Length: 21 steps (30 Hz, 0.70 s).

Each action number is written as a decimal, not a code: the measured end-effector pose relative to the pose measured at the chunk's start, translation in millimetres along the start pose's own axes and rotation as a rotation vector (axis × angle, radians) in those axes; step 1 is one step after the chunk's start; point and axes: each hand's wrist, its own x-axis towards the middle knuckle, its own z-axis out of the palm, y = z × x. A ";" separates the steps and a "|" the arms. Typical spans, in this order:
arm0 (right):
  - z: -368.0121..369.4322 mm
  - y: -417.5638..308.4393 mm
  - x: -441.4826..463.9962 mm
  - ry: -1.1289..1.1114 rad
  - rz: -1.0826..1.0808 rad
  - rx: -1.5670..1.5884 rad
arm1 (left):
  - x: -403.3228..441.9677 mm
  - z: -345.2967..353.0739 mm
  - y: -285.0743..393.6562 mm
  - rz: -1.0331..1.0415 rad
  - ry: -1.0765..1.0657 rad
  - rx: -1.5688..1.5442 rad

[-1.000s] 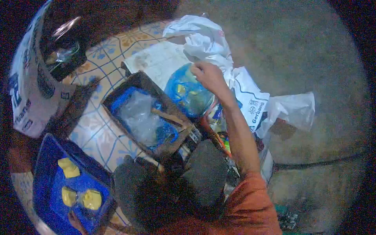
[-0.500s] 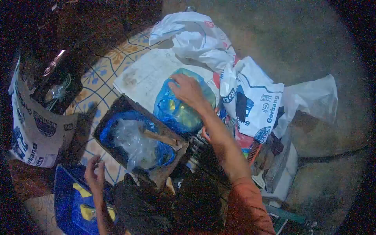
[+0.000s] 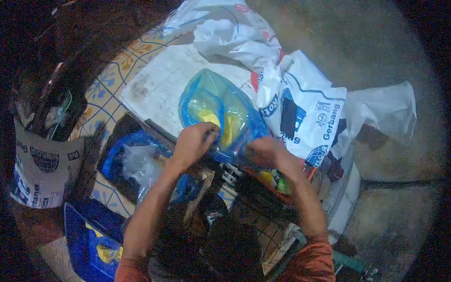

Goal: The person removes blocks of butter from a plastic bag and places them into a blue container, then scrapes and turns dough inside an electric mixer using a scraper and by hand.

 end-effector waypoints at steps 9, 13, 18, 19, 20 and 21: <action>-36.0 -72.3 41.8 1.068 -0.095 -0.029 | -13.1 -28.4 1.1 -0.207 -0.095 0.633; 18.0 -39.3 86.9 0.957 -0.293 0.036 | -18.0 -35.8 1.2 -0.175 -0.080 0.693; 62.5 -23.2 66.0 0.503 -0.087 0.070 | -10.5 -20.6 15.4 0.085 0.230 0.686; 68.0 -27.3 60.2 0.574 -0.046 0.141 | -8.4 -14.4 13.8 0.083 0.230 0.684; 74.7 -35.6 58.6 0.635 -0.004 0.198 | -6.4 -5.7 10.3 0.179 0.149 0.682; 80.9 -42.0 60.3 0.633 -0.001 0.199 | -4.3 2.9 5.8 0.278 0.068 0.680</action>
